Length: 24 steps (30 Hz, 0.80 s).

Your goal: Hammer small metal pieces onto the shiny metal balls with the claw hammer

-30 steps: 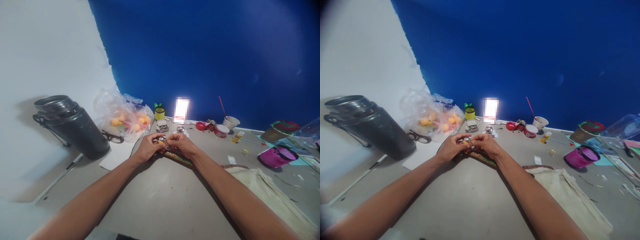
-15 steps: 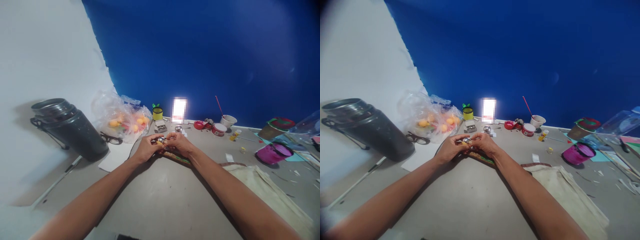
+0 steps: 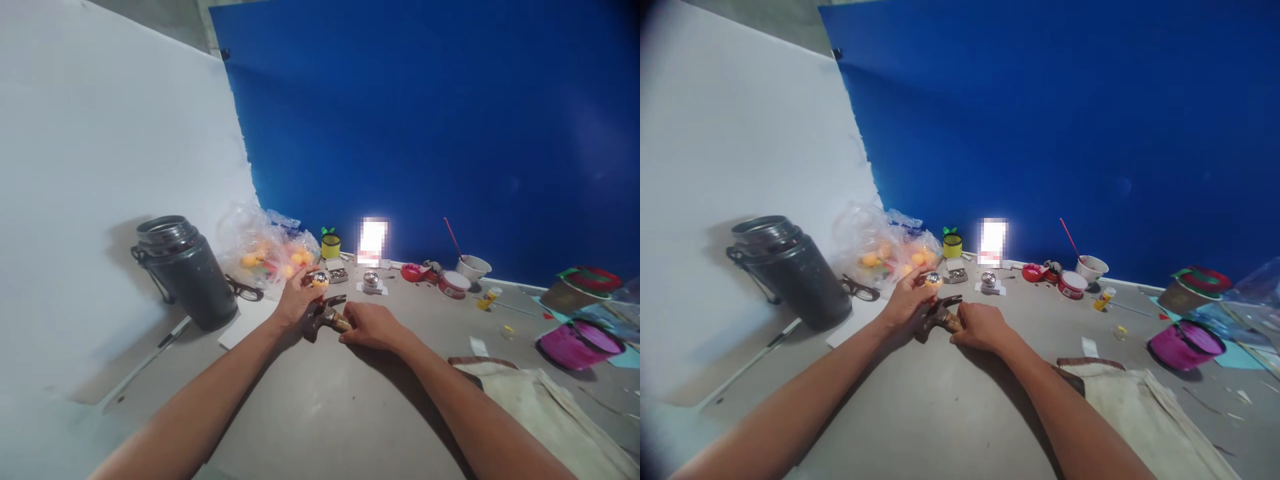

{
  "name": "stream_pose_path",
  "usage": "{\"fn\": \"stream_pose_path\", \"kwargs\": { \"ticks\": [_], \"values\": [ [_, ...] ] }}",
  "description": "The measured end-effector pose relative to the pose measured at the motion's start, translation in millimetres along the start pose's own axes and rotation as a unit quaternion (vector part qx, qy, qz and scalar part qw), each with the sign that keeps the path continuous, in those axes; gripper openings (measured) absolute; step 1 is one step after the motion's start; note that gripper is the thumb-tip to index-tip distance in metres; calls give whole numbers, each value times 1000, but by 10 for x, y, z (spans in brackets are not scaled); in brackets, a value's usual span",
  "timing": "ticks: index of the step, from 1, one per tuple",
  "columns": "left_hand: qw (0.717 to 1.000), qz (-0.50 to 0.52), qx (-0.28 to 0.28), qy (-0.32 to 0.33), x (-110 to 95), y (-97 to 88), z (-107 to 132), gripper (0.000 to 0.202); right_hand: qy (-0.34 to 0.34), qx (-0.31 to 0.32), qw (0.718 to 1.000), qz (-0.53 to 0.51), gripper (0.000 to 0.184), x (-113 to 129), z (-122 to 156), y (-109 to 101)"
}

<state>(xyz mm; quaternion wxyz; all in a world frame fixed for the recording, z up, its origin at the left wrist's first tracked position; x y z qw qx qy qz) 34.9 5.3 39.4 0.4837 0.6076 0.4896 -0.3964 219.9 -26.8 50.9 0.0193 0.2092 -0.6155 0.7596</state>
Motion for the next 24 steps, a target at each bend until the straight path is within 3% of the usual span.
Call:
{"fn": "stream_pose_path", "kwargs": {
  "ticks": [4,8,10,15,20,24],
  "values": [
    [999,-33,-22,2,16,-107,-74,48,-11,-78,995,67,3,-32,50,-190],
    [1000,-11,-10,-9,72,-130,-103,46,-6,-270,955,124,8,-66,156,-490],
    [1000,9,3,-20,94,-99,-86,47,-11,-327,938,115,11,-52,195,-536],
    [998,20,53,-32,98,25,-11,40,-49,-328,938,106,16,5,171,-435],
    [998,21,28,-54,119,28,-6,50,-29,-397,915,70,17,-56,228,-542],
    [998,8,26,-49,83,35,0,44,-30,-337,938,82,16,-56,199,-537]
  ]
}}
Point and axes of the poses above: each hand's wrist, its own z-axis away from the middle knuckle, its own y-axis out of the palm, x = y × z, the point moved 4 cm from there along -z, towards the middle knuckle, and after that the axes turned 6 degrees about y, right-handed, at the moved point
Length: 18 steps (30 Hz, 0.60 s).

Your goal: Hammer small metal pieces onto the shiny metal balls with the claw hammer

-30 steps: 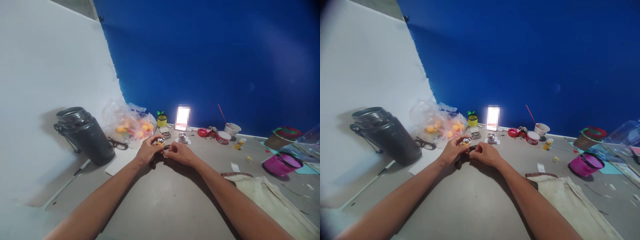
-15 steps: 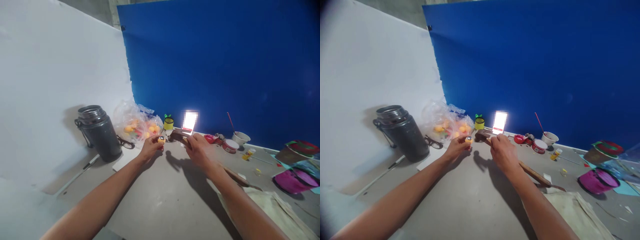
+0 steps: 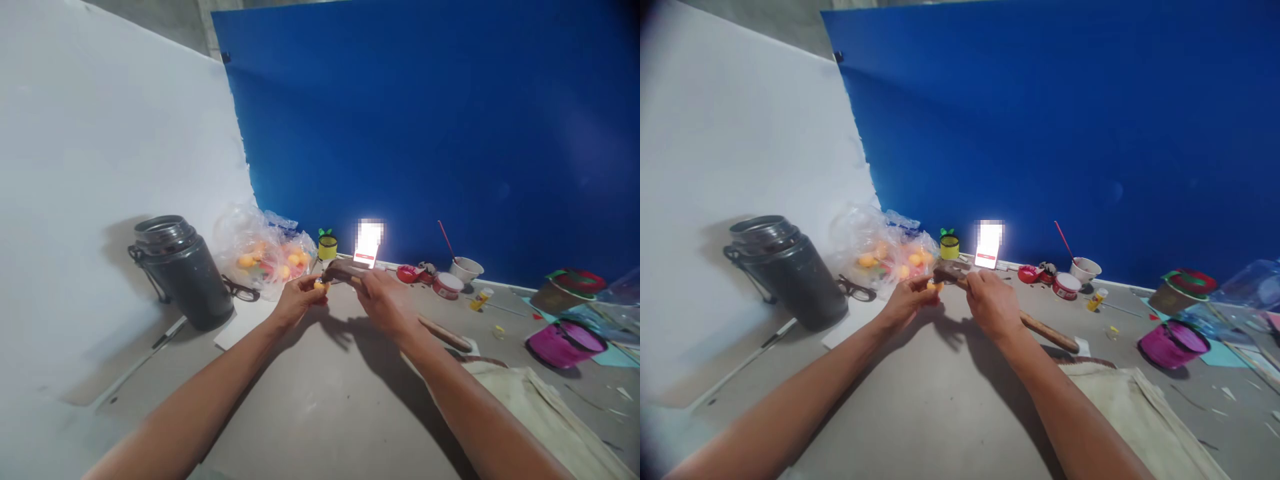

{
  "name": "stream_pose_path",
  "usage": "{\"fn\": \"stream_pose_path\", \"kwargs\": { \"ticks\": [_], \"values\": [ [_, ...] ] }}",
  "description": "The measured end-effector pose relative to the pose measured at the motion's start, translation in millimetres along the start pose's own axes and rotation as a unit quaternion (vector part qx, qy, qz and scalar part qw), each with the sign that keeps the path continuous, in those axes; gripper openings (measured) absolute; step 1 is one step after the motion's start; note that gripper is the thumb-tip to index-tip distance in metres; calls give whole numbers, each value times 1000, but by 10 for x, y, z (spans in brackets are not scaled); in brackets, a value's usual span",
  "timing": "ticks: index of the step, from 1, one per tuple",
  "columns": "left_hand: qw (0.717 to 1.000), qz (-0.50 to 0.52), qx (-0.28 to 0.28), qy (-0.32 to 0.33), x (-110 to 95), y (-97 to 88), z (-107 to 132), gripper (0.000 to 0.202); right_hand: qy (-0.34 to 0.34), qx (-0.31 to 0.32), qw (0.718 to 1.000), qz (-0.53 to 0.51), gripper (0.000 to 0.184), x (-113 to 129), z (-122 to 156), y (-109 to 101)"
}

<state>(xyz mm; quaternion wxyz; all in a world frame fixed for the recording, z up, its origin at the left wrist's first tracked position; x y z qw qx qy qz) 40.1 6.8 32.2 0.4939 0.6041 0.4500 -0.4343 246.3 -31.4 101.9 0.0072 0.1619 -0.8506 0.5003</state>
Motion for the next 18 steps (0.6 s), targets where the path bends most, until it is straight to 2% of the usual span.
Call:
{"fn": "stream_pose_path", "kwargs": {
  "ticks": [2,7,11,16,18],
  "values": [
    [1000,-29,3,9,-32,9,13,40,-4,28,1000,2,17,-1,-4,24],
    [996,-83,5,45,-62,-3,8,43,25,1,999,-45,16,-51,-14,-6],
    [994,-87,40,54,-9,5,-10,44,16,60,997,-54,10,-55,-20,15],
    [995,-68,35,63,-24,20,-7,47,58,-1,995,-85,18,-107,-38,-65],
    [997,-57,19,49,-33,21,0,47,54,23,995,-86,14,-90,-34,-28]
  ]
}}
Point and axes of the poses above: each hand's wrist, its own z-axis away from the middle knuckle, its own y-axis out of the palm, x = y × z, the point moved 4 cm from there along -z, towards the middle knuckle, and after that the axes turned 6 degrees about y, right-handed, at the moved point
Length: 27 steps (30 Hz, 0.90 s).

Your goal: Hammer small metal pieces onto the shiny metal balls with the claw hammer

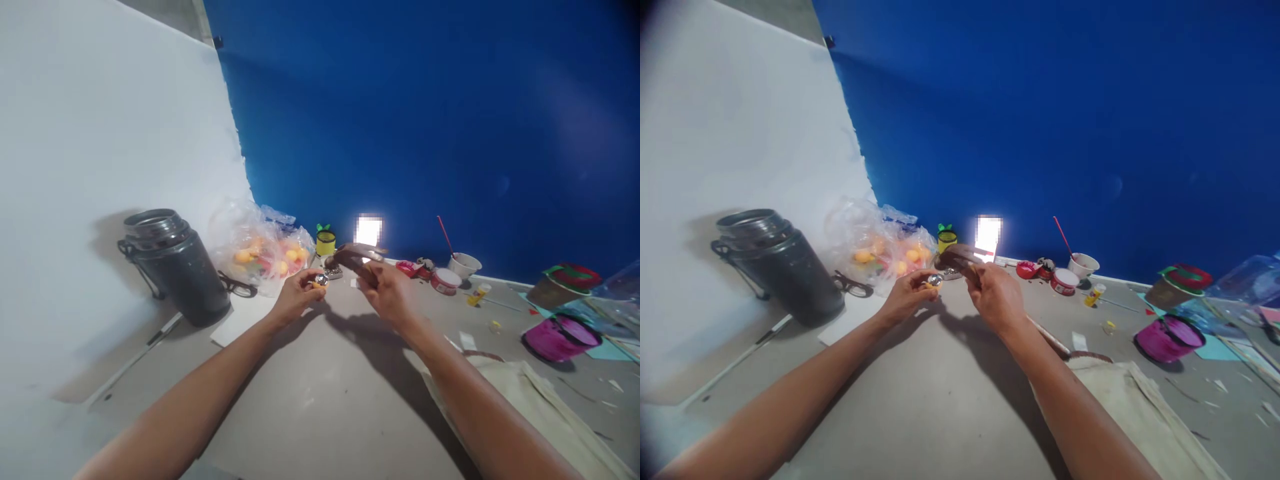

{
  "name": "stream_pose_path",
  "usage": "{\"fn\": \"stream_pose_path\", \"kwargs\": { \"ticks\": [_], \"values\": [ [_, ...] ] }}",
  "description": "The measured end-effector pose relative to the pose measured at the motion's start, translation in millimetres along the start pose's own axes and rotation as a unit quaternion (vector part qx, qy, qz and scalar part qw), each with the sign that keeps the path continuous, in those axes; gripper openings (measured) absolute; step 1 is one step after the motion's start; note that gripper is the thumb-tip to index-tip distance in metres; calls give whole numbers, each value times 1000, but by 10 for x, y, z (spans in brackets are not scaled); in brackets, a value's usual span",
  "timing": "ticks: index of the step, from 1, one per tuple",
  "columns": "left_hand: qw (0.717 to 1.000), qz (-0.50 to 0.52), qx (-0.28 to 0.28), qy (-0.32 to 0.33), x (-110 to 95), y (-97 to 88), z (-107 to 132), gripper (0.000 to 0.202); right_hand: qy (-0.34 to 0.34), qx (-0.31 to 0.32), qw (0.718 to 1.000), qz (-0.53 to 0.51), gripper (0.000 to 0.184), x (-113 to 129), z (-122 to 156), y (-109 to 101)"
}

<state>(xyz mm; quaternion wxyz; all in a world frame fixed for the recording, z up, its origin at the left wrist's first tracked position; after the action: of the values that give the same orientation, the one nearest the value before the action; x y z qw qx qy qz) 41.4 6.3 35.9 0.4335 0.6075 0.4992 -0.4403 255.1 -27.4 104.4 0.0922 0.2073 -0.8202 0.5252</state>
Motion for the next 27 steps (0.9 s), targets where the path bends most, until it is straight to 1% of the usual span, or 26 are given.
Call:
{"fn": "stream_pose_path", "kwargs": {
  "ticks": [2,4,7,8,10,13,16,17,19,21,23,25,27],
  "values": [
    [1000,-3,-6,-19,-4,-1,4,45,-4,52,999,7,7,9,2,65],
    [1000,-14,-10,-25,-20,-14,-1,43,3,82,997,7,5,-4,-9,90],
    [999,-17,-35,-4,-71,-72,-27,41,19,85,996,-24,13,-49,-47,52],
    [999,-13,-49,6,-89,-98,-36,41,22,100,994,-42,18,-62,-54,51],
    [997,-6,-70,21,-109,-143,-50,43,23,161,984,-76,24,-69,-44,96],
    [996,-15,-81,34,-111,-176,-61,48,15,261,959,-108,23,-19,35,235],
    [995,-22,-84,38,-102,-183,-68,53,-2,318,940,-125,22,98,141,364],
    [995,-23,-87,38,-101,-184,-71,54,-8,328,937,-124,22,142,171,396],
    [995,-22,-91,37,-105,-188,-76,54,-25,328,940,-92,16,217,215,439],
    [995,-15,-90,35,-111,-188,-79,54,-53,312,948,-32,9,268,241,467],
    [996,-3,-82,32,-114,-179,-72,53,-79,300,950,25,7,289,259,490],
    [997,8,-74,30,-107,-162,-55,52,-85,303,948,43,12,280,266,505],
    [997,19,-64,25,-83,-135,-35,50,-73,303,950,30,22,254,244,499]
  ]
}}
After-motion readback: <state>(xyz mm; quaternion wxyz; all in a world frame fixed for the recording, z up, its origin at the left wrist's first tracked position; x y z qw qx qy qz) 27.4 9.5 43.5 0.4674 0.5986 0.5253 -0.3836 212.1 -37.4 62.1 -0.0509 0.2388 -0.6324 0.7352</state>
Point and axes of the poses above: each hand's wrist, its own z-axis away from the middle knuckle, its own y-axis out of the palm, x = y × z, the point moved 4 cm from there along -z, towards the middle knuckle, and after that the axes turned 6 degrees about y, right-handed, at the moved point
